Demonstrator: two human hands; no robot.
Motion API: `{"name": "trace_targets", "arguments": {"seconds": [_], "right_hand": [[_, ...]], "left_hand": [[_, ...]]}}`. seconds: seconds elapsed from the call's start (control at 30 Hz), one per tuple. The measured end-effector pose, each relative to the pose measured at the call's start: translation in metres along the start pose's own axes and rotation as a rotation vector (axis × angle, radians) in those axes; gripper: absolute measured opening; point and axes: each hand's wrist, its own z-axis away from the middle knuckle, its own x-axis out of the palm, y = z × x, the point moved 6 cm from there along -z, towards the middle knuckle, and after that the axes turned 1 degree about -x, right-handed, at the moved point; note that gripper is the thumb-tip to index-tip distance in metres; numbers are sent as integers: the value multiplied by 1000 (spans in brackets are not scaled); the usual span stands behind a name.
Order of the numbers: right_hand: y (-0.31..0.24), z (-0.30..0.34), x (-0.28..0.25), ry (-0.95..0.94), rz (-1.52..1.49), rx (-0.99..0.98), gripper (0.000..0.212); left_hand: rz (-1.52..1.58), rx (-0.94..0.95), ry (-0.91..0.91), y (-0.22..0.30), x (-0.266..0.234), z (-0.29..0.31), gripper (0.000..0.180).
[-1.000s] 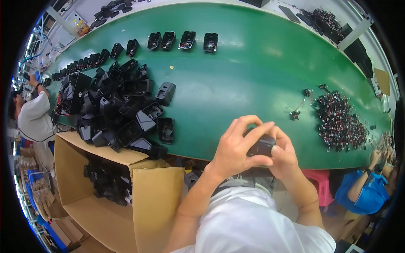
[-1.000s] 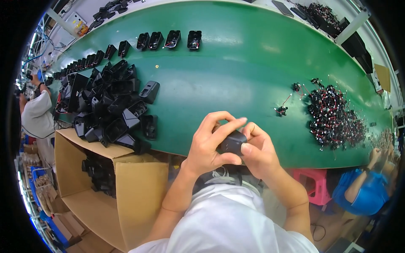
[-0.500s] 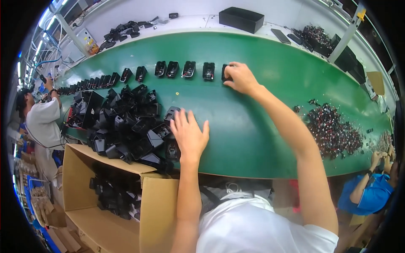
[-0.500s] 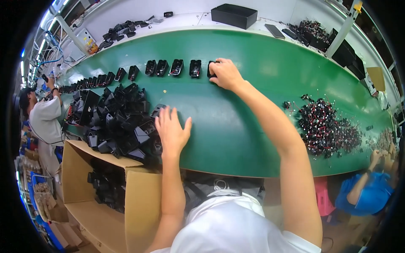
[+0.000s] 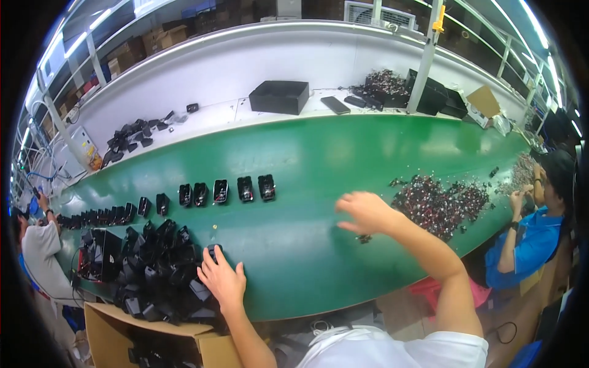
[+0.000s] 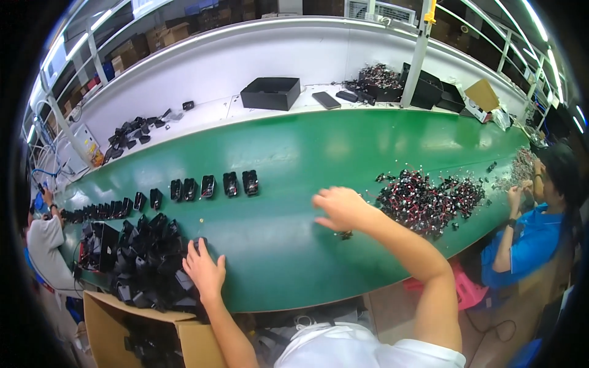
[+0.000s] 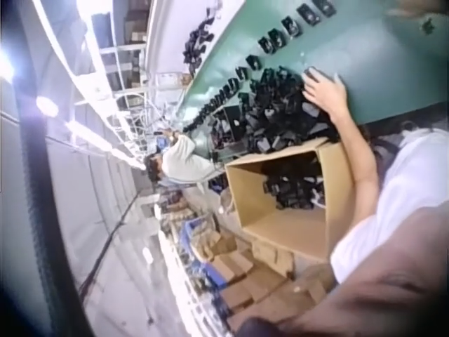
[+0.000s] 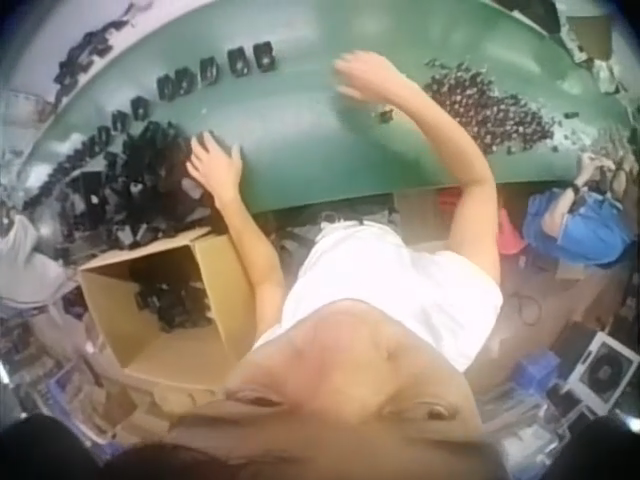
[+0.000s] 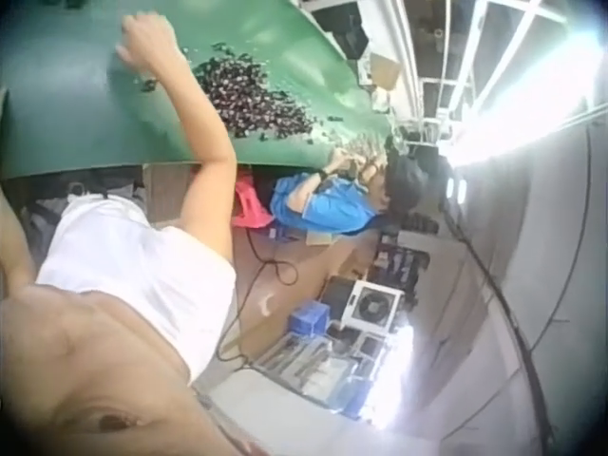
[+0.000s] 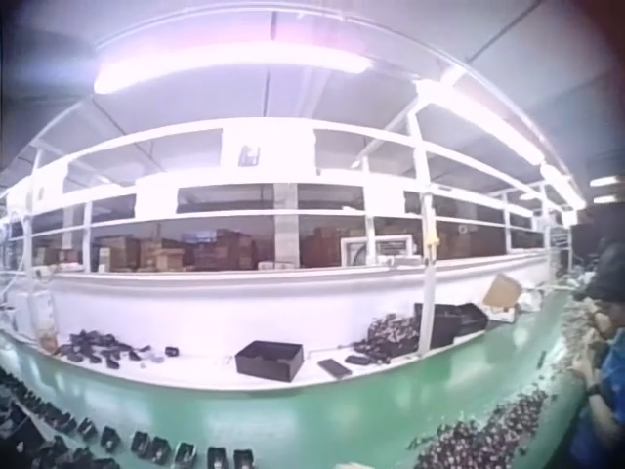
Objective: The person assembles small electronic components into plastic housings by hand, connecting wires and placing the components into the housings.
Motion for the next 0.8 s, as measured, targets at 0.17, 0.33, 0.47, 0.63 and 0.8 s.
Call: {"name": "trace_targets", "arguments": {"seconds": [0.17, 0.33, 0.47, 0.63, 0.8], "right_hand": [[0, 86, 24, 50, 38, 126, 32], [6, 82, 61, 132, -216, 191, 20], [7, 75, 50, 347, -587, 329, 24], [4, 74, 61, 402, -719, 280, 22], [-3, 77, 58, 390, -948, 268, 23]], "left_hand": [[68, -3, -66, 13, -2, 2, 66], [197, 154, -96, 32, 3, 13, 55], [428, 339, -158, 81, 20, 25, 55], [752, 319, -144, 116, 15, 54, 58], [1418, 73, -449, 118, 35, 72, 66]]}}
